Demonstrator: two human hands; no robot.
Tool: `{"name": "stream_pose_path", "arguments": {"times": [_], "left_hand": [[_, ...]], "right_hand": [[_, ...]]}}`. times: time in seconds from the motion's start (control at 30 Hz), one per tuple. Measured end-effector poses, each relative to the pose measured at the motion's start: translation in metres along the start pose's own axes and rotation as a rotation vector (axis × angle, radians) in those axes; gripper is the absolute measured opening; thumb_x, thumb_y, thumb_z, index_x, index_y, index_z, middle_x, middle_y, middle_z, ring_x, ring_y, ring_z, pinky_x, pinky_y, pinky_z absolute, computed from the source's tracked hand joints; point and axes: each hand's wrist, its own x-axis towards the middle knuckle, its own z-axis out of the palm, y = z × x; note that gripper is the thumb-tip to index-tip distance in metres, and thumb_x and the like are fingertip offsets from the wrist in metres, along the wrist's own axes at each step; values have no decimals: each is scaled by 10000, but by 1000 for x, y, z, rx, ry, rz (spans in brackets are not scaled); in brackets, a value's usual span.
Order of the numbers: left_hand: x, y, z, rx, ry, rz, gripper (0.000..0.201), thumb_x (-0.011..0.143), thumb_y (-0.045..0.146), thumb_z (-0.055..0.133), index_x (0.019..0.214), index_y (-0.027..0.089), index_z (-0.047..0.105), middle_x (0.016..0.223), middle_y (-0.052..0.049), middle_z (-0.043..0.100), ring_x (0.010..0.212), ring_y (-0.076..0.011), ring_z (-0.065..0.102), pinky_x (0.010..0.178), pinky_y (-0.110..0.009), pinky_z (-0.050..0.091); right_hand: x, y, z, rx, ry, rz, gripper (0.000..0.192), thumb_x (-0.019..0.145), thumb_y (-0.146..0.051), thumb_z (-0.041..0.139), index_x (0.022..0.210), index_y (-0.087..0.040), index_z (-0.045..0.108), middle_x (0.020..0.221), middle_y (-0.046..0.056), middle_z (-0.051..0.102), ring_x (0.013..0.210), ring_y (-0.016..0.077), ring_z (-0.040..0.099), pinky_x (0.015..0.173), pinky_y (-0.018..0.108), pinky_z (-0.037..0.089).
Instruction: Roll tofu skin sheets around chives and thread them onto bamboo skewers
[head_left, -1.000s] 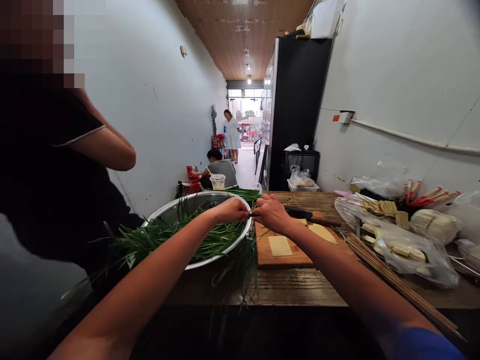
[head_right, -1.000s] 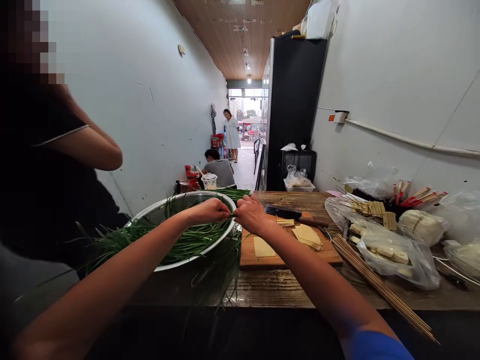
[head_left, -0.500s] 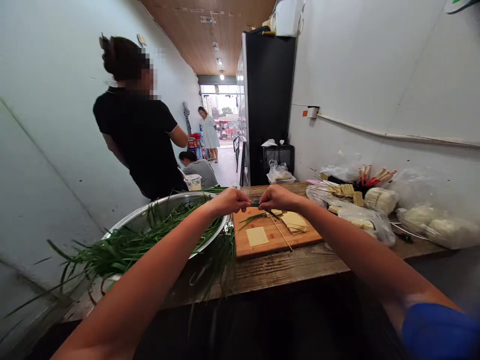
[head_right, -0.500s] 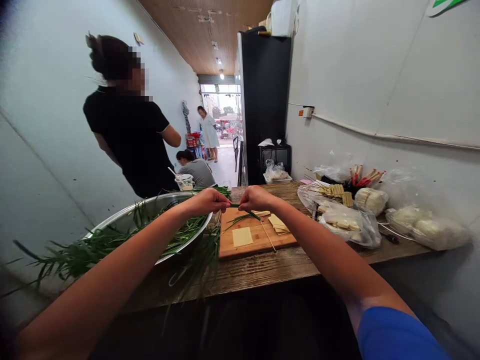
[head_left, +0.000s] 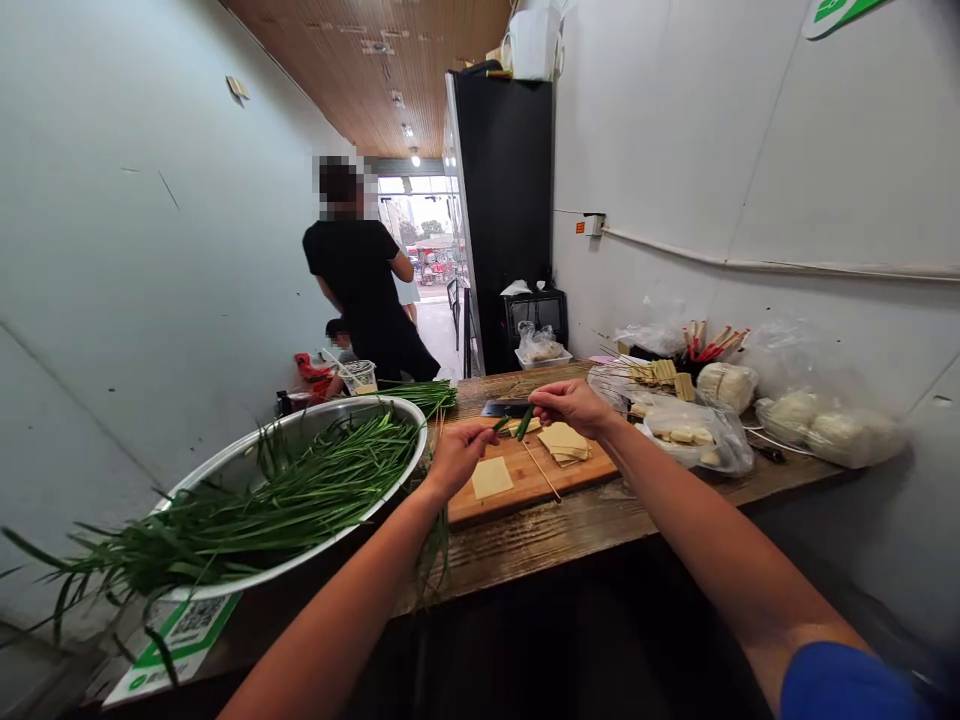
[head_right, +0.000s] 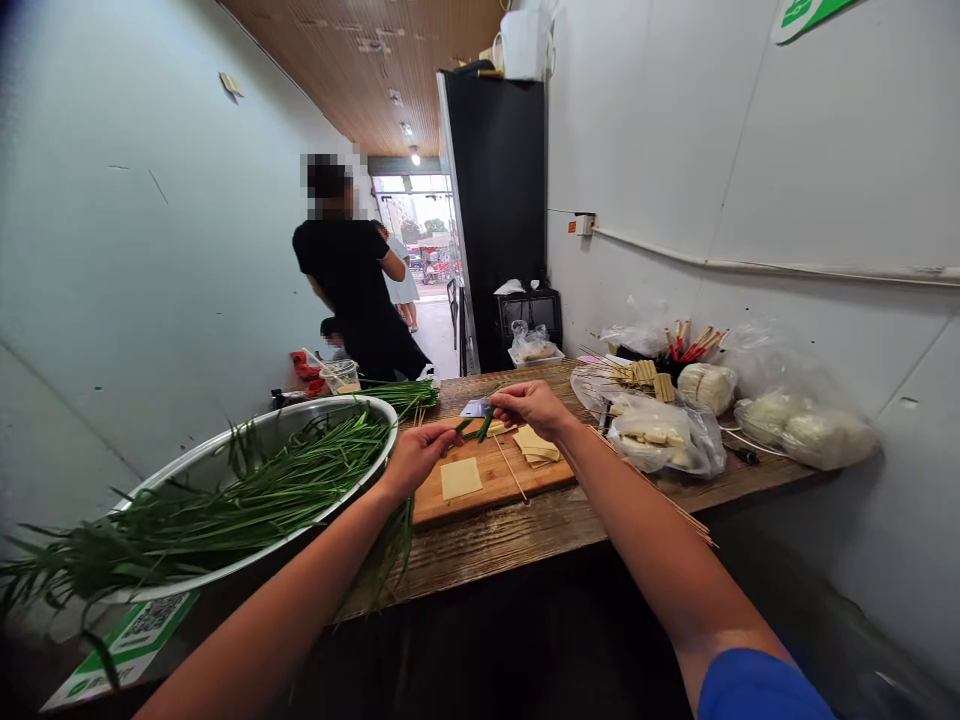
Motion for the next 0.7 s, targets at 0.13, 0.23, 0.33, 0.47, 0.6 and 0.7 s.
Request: {"name": "stream_pose_path", "arguments": {"times": [0.13, 0.23, 0.33, 0.47, 0.6, 0.7], "left_hand": [[-4, -9, 5, -10, 97, -42, 348, 828, 381, 429, 812, 131, 670, 755, -34, 666, 592, -111, 538, 590, -208, 420], [-5, -7, 5, 46, 70, -26, 322, 832, 362, 435, 811, 147, 672, 750, -23, 669, 655, -125, 574, 642, -214, 429], [-7, -5, 5, 95, 26, -13, 327, 835, 348, 426, 803, 149, 684, 683, -11, 654, 633, -125, 568, 601, -208, 411], [-10, -7, 5, 100, 4, -53, 334, 834, 348, 425, 798, 140, 684, 656, -15, 651, 595, -122, 559, 574, -209, 398], [-12, -6, 7, 140, 10, -85, 334, 831, 349, 425, 737, 142, 669, 627, -14, 633, 594, -127, 555, 578, -216, 387], [-14, -3, 13, 150, 20, -88, 334, 845, 344, 400, 765, 147, 657, 597, -2, 597, 573, -124, 531, 557, -214, 371]], "right_hand": [[2, 28, 8, 115, -9, 54, 308, 557, -361, 776, 706, -115, 669, 570, 18, 642, 461, 66, 530, 458, 195, 436], [5, 50, 25, 227, 25, 90, 312, 541, -358, 785, 702, -117, 669, 561, 9, 640, 441, 55, 520, 452, 186, 432], [8, 65, 43, 305, 38, 106, 318, 521, -355, 795, 688, -115, 668, 553, 8, 639, 433, 55, 521, 451, 185, 435], [8, 73, 55, 364, 64, 64, 308, 524, -356, 793, 677, -120, 665, 573, 13, 650, 451, 62, 539, 471, 193, 456], [9, 77, 58, 405, 120, 27, 312, 524, -363, 790, 686, -127, 667, 581, 9, 658, 458, 63, 547, 481, 191, 470], [10, 81, 61, 421, 163, 21, 308, 519, -362, 792, 674, -127, 665, 577, 6, 655, 457, 67, 547, 486, 198, 478]]}}
